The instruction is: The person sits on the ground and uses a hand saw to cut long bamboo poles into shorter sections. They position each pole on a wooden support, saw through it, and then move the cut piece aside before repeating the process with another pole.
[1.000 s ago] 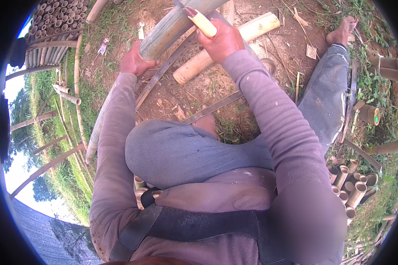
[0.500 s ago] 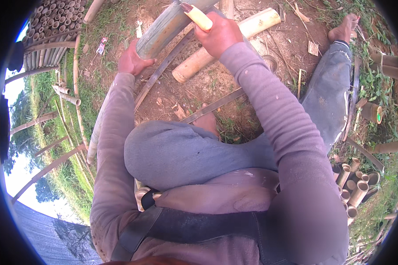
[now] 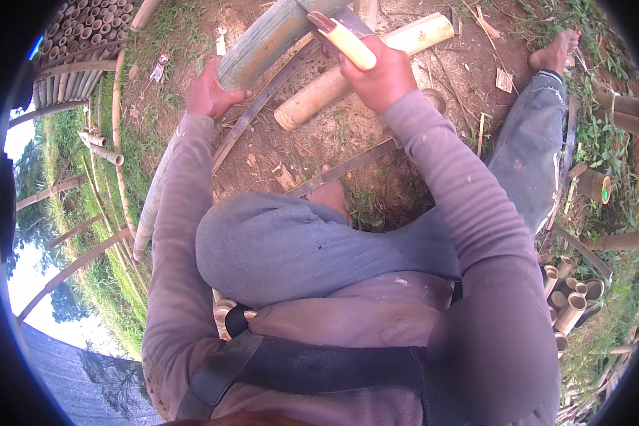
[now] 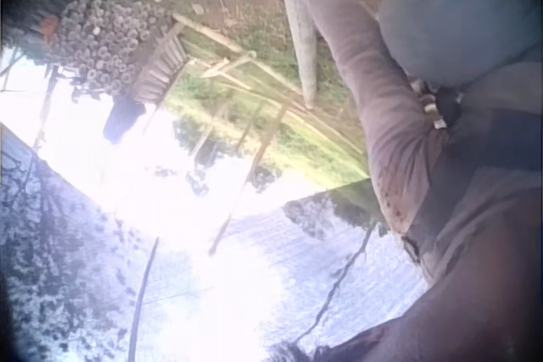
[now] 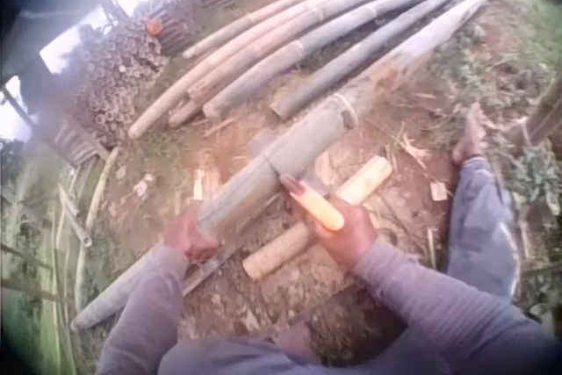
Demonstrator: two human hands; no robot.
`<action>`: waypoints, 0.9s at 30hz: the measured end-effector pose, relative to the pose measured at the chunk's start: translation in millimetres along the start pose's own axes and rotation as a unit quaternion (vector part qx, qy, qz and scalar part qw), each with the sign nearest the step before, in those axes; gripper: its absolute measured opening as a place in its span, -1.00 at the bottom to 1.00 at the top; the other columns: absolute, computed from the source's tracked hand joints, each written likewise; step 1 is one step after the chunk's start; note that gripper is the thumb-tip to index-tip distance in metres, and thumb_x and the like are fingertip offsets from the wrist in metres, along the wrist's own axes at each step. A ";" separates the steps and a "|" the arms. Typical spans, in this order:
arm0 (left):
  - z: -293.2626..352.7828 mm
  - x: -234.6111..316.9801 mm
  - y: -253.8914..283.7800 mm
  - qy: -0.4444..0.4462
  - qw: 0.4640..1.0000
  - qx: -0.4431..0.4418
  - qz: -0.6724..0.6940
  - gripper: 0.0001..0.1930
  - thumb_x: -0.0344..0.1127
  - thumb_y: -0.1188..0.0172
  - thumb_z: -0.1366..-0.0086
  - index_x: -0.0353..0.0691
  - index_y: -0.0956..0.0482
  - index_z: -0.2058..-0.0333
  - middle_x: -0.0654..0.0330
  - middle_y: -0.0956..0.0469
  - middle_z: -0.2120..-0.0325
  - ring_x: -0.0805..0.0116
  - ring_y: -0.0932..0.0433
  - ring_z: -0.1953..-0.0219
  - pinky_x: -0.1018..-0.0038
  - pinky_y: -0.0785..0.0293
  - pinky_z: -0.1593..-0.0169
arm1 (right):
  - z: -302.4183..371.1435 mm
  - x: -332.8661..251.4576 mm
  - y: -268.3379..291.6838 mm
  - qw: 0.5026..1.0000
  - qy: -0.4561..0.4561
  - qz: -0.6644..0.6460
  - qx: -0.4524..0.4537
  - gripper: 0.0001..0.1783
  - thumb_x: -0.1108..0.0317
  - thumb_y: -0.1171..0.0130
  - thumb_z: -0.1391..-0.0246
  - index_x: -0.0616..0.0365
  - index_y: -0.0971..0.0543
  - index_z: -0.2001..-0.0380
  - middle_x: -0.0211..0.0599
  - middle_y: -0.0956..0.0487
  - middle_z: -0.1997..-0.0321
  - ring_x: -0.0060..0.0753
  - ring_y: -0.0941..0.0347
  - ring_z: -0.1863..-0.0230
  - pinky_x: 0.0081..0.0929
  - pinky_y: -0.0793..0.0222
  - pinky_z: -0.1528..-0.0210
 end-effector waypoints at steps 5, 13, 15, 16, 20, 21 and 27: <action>8.5 -1.9 3.6 0.004 0.999 -0.049 0.021 0.17 0.20 -0.65 0.08 -0.20 -0.31 -0.45 -0.04 -0.59 -0.26 -0.05 -0.63 -0.23 0.18 -0.53 -0.34 | -17.9 -4.8 -22.9 1.000 -0.028 0.007 -0.009 -0.71 0.12 -0.40 -0.23 0.15 -0.68 0.26 0.02 -0.72 0.37 0.05 -0.71 0.35 -0.15 -0.65 0.21; 18.8 -5.6 0.2 0.012 1.000 0.000 -0.001 0.05 0.08 -0.68 0.11 -0.18 -0.42 -0.34 -0.07 -0.69 -0.12 -0.03 -0.70 -0.13 0.20 -0.56 -0.26 | 152.9 -8.9 90.6 0.998 0.025 0.045 -0.028 -0.81 0.55 -0.45 -0.11 0.26 -0.69 0.20 -0.16 -0.74 0.37 -0.27 -0.75 0.36 -0.38 -0.63 0.24; 16.0 -2.3 2.2 0.011 1.000 -0.002 -0.005 0.04 0.07 -0.68 0.11 -0.17 -0.42 -0.34 -0.07 -0.70 -0.11 -0.04 -0.69 -0.13 0.20 -0.57 -0.25 | 86.4 -3.4 43.9 0.999 0.042 -0.012 0.021 -0.83 0.49 -0.46 -0.12 0.23 -0.70 0.22 -0.12 -0.74 0.38 -0.28 -0.75 0.38 -0.38 -0.63 0.24; 13.2 -7.3 -3.1 0.001 1.000 0.007 0.005 0.04 0.07 -0.68 0.11 -0.16 -0.42 -0.34 -0.07 -0.70 -0.11 -0.04 -0.69 -0.13 0.19 -0.57 -0.25 | 46.4 7.5 15.3 0.999 -0.033 -0.010 -0.022 -0.80 0.31 -0.44 -0.18 0.21 -0.69 0.24 -0.03 -0.74 0.38 -0.19 -0.76 0.33 -0.32 -0.65 0.22; 7.3 -13.7 -1.7 -0.008 1.000 -0.016 0.024 0.09 0.17 -0.67 0.09 -0.16 -0.38 -0.37 -0.01 -0.66 -0.16 0.00 -0.66 -0.18 0.18 -0.58 -0.26 | -30.1 -7.3 -38.5 0.998 -0.057 0.006 -0.031 -0.72 0.10 -0.37 -0.22 0.07 -0.72 0.21 0.00 -0.75 0.31 0.15 -0.71 0.22 -0.11 -0.64 0.08; 3.2 -3.9 3.6 -0.011 1.000 -0.007 0.026 0.10 0.17 -0.67 0.09 -0.16 -0.38 -0.38 0.00 -0.66 -0.16 0.00 -0.66 -0.18 0.18 -0.58 -0.26 | -23.7 5.5 -35.4 0.998 -0.054 0.003 -0.028 -0.73 0.10 -0.37 -0.21 0.05 -0.72 0.20 -0.01 -0.75 0.31 0.18 -0.70 0.23 -0.10 -0.64 0.07; 12.8 -18.2 -5.9 -0.010 1.000 0.008 0.017 0.10 0.11 -0.68 0.10 -0.10 -0.37 -0.40 -0.06 -0.71 -0.09 -0.09 -0.70 -0.09 0.14 -0.59 -0.22 | 115.2 15.1 52.1 0.997 -0.050 -0.050 -0.041 -0.82 0.44 -0.44 -0.21 0.23 -0.72 0.14 -0.24 -0.72 0.37 -0.57 -0.65 0.34 -0.46 -0.57 0.23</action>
Point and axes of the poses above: each hand's wrist, its own z-axis away from the middle knuckle, its own y-axis out of the back of the hand, x = y × z, the point moved 8 cm from there along -z, towards the middle knuckle
